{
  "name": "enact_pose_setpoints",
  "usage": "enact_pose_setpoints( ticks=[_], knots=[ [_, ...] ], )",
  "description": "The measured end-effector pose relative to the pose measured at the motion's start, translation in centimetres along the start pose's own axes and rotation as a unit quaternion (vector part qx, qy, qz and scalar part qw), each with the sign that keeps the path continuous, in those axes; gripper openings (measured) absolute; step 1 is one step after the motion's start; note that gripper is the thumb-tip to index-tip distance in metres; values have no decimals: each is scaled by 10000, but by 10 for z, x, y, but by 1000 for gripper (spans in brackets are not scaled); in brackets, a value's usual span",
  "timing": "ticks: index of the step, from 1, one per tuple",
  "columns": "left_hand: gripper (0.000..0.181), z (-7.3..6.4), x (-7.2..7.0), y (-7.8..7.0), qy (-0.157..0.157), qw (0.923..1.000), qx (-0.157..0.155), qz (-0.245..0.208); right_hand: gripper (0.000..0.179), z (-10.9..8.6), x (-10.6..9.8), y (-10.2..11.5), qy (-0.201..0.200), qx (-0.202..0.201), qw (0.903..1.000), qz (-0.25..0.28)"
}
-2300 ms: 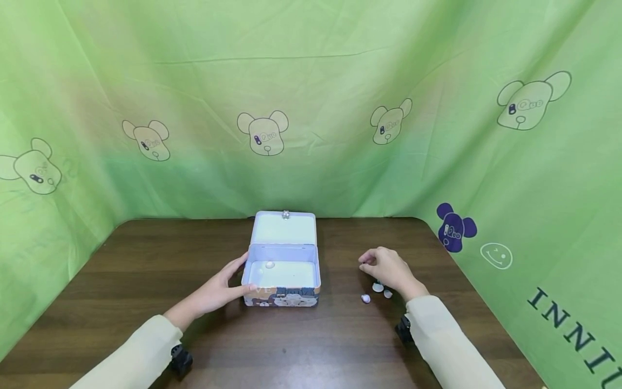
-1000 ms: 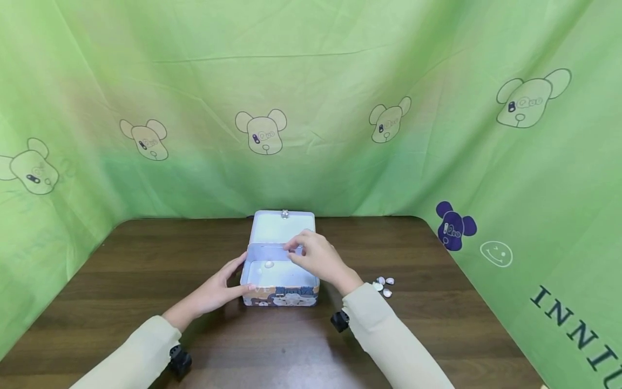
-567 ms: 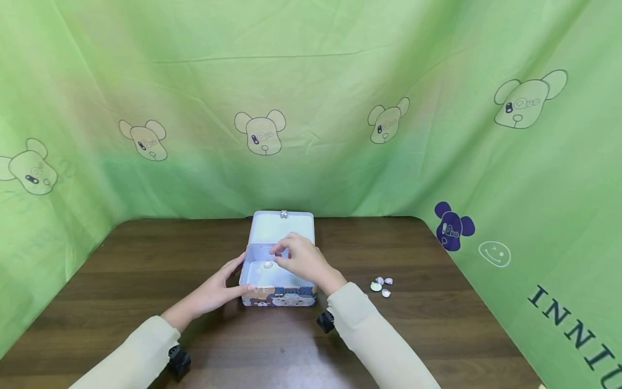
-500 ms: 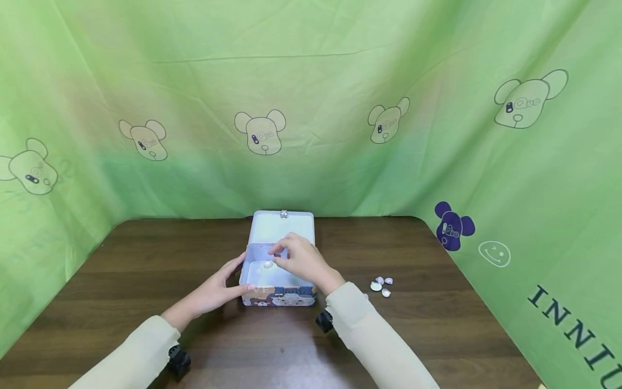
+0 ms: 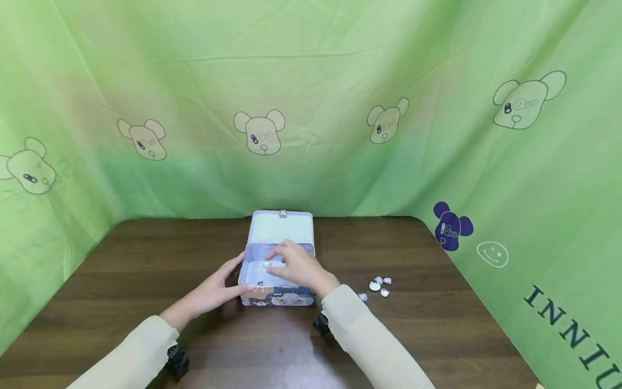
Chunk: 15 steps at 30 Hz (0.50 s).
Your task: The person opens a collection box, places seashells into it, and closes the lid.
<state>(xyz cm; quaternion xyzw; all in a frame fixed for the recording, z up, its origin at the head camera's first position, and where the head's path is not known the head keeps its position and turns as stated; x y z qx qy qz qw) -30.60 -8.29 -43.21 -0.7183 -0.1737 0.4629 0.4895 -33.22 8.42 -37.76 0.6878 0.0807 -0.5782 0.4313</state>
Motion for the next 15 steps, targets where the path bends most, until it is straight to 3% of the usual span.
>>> enact_pose_setpoints(
  ticks=[15],
  knots=[
    [90, 0, 0, -1, -7, 10000, 6, 81, 24, -12, -10, -10, -182, 260, 9995, -19]
  ],
)
Point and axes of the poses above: each hand's wrist, its own z-axis towards the middle knuckle, its own x-axis out of the palm, y = z × x, the point moved 8 cm from there along z, towards the middle knuckle, and after that the axes turned 13 degrees about y, right-handed, at the moved point
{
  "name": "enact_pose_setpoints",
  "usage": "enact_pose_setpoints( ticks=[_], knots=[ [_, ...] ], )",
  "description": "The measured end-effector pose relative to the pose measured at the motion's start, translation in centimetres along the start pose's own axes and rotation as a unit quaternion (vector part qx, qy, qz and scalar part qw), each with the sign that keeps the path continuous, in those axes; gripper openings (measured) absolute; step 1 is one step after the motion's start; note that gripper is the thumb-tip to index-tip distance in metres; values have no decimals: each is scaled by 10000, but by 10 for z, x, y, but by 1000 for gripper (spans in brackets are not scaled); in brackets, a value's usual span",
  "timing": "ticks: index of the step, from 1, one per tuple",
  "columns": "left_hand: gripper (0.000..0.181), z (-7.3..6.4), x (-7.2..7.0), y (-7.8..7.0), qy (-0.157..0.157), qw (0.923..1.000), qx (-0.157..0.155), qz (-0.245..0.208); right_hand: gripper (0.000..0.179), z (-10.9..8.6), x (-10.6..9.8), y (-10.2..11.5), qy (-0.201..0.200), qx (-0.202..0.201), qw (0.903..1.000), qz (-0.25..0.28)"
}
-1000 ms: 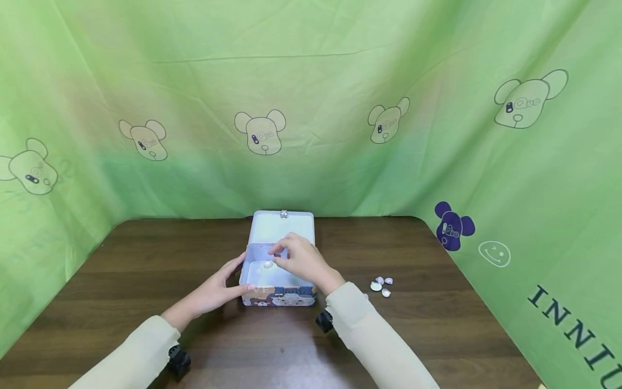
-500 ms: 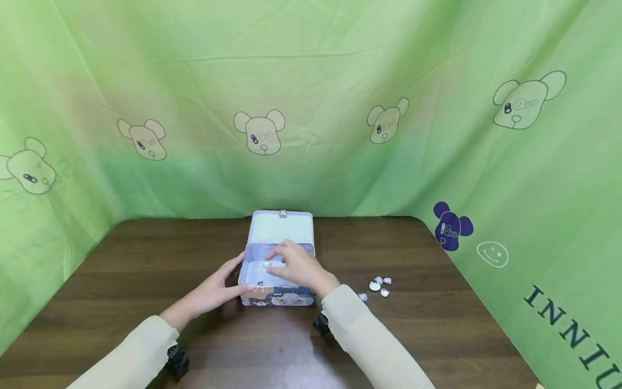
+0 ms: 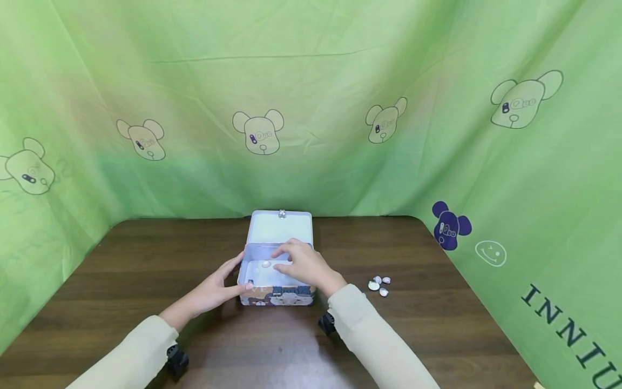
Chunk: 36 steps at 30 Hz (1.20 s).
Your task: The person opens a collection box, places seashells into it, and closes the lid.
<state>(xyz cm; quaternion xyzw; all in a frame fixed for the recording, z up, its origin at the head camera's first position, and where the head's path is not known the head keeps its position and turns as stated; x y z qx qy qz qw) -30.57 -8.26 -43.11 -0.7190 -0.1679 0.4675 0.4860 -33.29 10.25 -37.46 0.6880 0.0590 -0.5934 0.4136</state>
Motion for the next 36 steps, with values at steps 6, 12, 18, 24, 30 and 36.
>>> enact_pose_setpoints(
  ticks=[6, 12, 18, 24, 30, 36],
  knots=[
    [89, 0, 0, 1, 0, 10000, 15, -24, 22, -7, -6, -6, -105, 67, 9999, 30],
    [89, 0, 1, 1, 4, 10000, 31, -9, 18, -21, -19, -12, -376, 61, 9993, 53],
    [90, 0, 1, 1, -11, 10000, 52, 4, 17, -38, -34, -26, -685, 0, 9976, -40],
    [91, 0, 0, 1, -13, 10000, 44, -22, 17, -59, -46, -50, -891, 180, 9958, -106],
    [90, 0, 0, 1, -5, 10000, 34, -29, 14, -80, -57, -68, -981, 439, 9938, -295],
    [90, 1, 0, 1, -7, 10000, 31, -34, 15, -100, -65, -85, -930, 725, 9924, -344]
  ],
)
Point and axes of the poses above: each hand's wrist, its own z-axis towards the middle knuckle, its own x-axis out of the palm, y = z × x, the point moved 8 cm from there along z, towards the middle knuckle, and after that the axes turned 13 degrees about y, right-handed, at the moved point
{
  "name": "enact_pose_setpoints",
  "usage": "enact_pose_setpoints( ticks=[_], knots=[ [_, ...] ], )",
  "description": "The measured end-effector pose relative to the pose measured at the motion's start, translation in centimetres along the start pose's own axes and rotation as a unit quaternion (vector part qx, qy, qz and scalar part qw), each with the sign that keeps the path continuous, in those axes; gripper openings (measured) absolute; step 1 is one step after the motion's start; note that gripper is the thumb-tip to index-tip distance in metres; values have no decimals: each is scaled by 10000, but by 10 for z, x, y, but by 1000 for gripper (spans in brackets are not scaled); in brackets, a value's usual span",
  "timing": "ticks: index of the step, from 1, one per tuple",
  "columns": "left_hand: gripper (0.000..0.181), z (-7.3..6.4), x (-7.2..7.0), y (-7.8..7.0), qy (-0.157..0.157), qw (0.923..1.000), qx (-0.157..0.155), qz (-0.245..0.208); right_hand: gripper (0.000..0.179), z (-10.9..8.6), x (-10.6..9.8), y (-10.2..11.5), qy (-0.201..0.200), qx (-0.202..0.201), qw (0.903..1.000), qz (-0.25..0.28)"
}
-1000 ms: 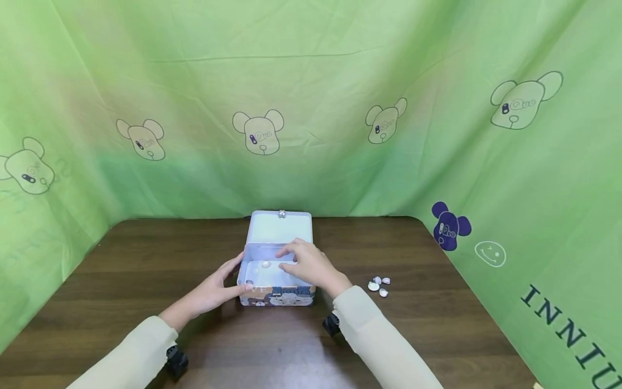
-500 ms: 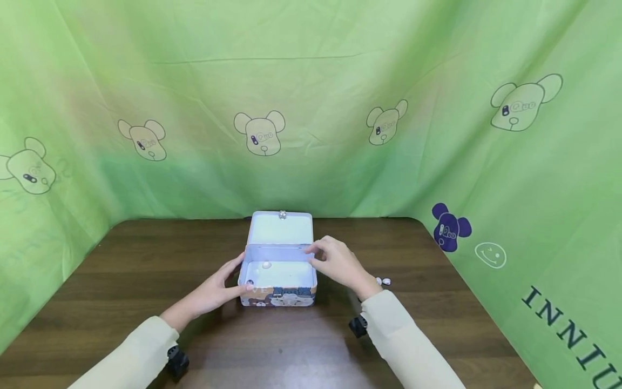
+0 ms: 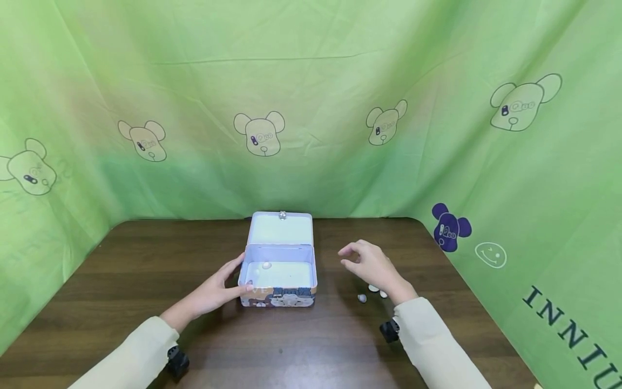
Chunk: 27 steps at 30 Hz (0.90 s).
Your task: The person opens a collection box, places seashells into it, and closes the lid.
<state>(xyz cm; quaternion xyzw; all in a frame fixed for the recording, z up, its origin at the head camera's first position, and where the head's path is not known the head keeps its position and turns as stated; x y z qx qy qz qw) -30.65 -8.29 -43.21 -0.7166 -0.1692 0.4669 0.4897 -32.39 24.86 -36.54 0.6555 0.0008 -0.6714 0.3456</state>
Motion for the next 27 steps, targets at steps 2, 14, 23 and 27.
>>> enact_pose_setpoints(
  ticks=[2, 14, 23, 27],
  knots=[
    [90, 0, 0, 1, -3, 10000, -7, -5, 16, -5, -2, -6, 41, 105, 9999, -18],
    [89, -1, 0, 0, -49, 9999, 98, -16, 17, -31, -4, -36, 415, 594, 9974, 42],
    [89, 0, 0, 1, -45, 10000, 32, -33, 18, -45, 6, -51, 698, 763, 9946, -41],
    [90, 0, 0, 2, -36, 10000, 0, -27, 18, -50, 10, -55, 745, 829, 9937, -138]
  ],
)
Point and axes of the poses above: each hand's wrist, its own z-axis towards the middle knuckle, its own x-axis out of the palm, y = z × x, the point moved 8 cm from there along z, towards the middle knuckle, and after that the axes turned 13 degrees about y, right-handed, at the moved point
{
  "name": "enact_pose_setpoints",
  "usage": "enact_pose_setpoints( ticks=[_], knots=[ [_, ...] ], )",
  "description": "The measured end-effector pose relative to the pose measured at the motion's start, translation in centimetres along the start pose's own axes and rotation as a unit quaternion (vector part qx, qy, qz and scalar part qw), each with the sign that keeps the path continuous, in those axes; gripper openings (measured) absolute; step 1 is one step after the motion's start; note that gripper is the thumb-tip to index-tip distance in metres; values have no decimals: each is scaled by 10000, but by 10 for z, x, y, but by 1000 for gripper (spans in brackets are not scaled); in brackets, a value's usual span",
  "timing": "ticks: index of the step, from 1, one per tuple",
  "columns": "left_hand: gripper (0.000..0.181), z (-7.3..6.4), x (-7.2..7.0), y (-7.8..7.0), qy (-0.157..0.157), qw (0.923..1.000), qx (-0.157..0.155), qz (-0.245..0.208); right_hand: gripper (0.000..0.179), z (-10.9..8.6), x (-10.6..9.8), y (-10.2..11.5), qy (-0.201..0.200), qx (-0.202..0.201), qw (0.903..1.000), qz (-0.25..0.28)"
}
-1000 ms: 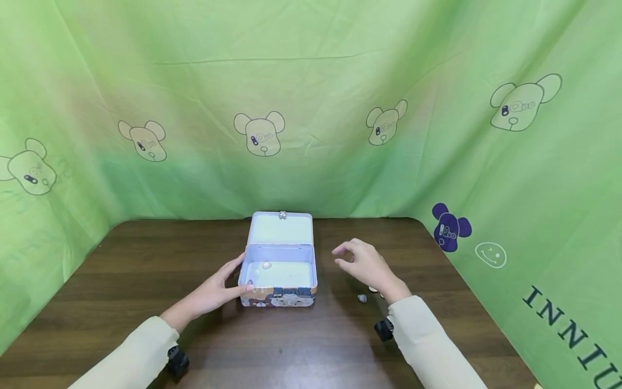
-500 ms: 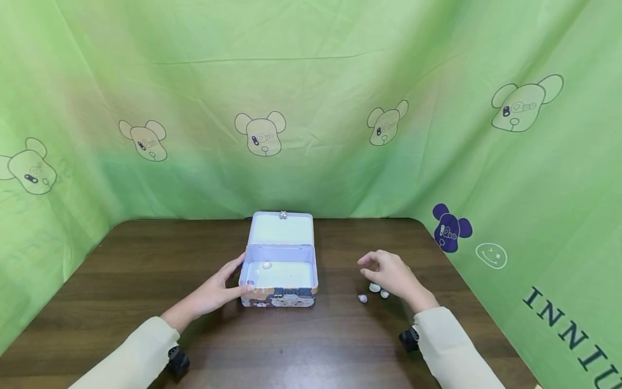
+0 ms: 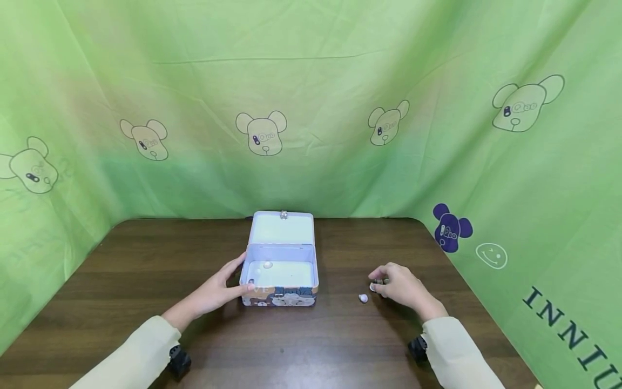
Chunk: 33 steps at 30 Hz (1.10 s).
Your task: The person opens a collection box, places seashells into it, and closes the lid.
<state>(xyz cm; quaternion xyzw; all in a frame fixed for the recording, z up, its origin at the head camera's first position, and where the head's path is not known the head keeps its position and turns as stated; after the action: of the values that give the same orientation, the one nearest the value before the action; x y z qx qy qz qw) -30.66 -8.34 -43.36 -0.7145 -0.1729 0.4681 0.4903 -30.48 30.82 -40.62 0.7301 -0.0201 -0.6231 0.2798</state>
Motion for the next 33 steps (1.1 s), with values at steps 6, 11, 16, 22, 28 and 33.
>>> enact_pose_setpoints(
  ticks=[6, 11, 16, 22, 28, 33],
  knots=[
    [91, -1, 0, -2, -7, 10000, 8, -56, 22, -1, 4, -5, 36, -25, 9998, -183],
    [91, -1, 1, -1, 16, 10000, -25, -52, 24, 0, 7, -7, 82, -37, 9998, -202],
    [91, -1, 1, -1, 14, 10000, -21, -21, 22, 0, 9, -6, 109, -96, 9997, -209],
    [90, 0, 0, -1, -8, 10000, -1, -19, 20, 1, 9, -6, 111, -138, 9997, -168],
    [90, 0, 0, 0, -12, 10000, 2, 14, 19, 1, 8, -5, 86, -112, 9998, -157],
    [91, 0, 0, 0, 16, 10000, -35, 20, 18, 1, 4, -3, 58, -40, 9998, -158]
  ],
)
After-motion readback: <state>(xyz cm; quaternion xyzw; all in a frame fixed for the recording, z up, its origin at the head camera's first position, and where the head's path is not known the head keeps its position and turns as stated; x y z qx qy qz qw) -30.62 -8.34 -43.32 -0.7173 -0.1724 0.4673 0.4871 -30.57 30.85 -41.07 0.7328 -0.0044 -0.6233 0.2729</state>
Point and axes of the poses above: each hand's wrist, its own z-axis towards the middle knuckle, its own x-axis out of the palm, y = z × x, the point moved 8 cm from there along z, towards the middle knuckle, and after that the axes turned 13 degrees about y, right-handed, at the moved point
